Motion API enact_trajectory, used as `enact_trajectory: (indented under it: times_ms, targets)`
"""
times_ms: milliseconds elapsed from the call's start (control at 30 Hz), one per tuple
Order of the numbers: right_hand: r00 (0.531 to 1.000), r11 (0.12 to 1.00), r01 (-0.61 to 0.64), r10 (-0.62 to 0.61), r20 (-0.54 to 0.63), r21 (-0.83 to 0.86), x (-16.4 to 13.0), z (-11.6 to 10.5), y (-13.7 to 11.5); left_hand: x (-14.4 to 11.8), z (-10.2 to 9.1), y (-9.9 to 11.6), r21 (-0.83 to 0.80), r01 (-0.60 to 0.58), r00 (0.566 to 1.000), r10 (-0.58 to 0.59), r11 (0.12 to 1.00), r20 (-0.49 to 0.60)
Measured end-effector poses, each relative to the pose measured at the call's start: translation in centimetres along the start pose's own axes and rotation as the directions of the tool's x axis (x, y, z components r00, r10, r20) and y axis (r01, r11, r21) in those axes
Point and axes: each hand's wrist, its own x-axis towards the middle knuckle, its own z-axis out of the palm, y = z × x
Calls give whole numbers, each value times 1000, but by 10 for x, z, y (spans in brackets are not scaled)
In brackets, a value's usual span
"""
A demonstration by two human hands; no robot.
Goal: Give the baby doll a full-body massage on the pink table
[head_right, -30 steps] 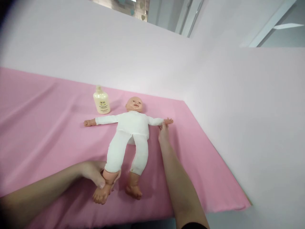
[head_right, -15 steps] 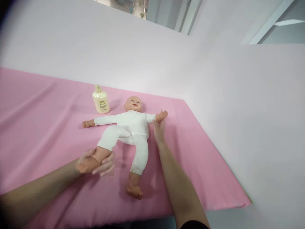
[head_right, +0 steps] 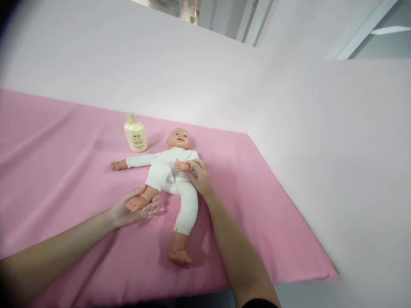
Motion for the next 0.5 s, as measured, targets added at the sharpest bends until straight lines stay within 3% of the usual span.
enact_trajectory:
  times_ms: [67, 133, 267, 333, 400, 500]
  targets:
    - [992, 991, -91, 100, -83, 102, 0, -1, 7, -1, -3, -2, 30, 20, 997, -22, 999, 80]
    - [954, 946, -204, 250, -167, 252, 0, -3, 15, -1, -5, -3, 58, 49, 985, -57, 997, 161]
    - [796, 783, -346, 536, -279, 517, 1, -14, 30, -6, -3, -6, 163, 106, 945, -151, 981, 291]
    - [701, 687, -391, 653, -285, 612, 0, -17, 36, -10, 0, -7, 258, 153, 935, -224, 954, 275]
    - [630, 573, -418, 742, -229, 705, -2, -18, 41, -12, 2, -7, 395, 204, 935, -298, 896, 192]
    - [593, 460, -409, 791, -154, 788, -3, -16, 46, -14, 4, -6, 540, 250, 938, -340, 803, 70]
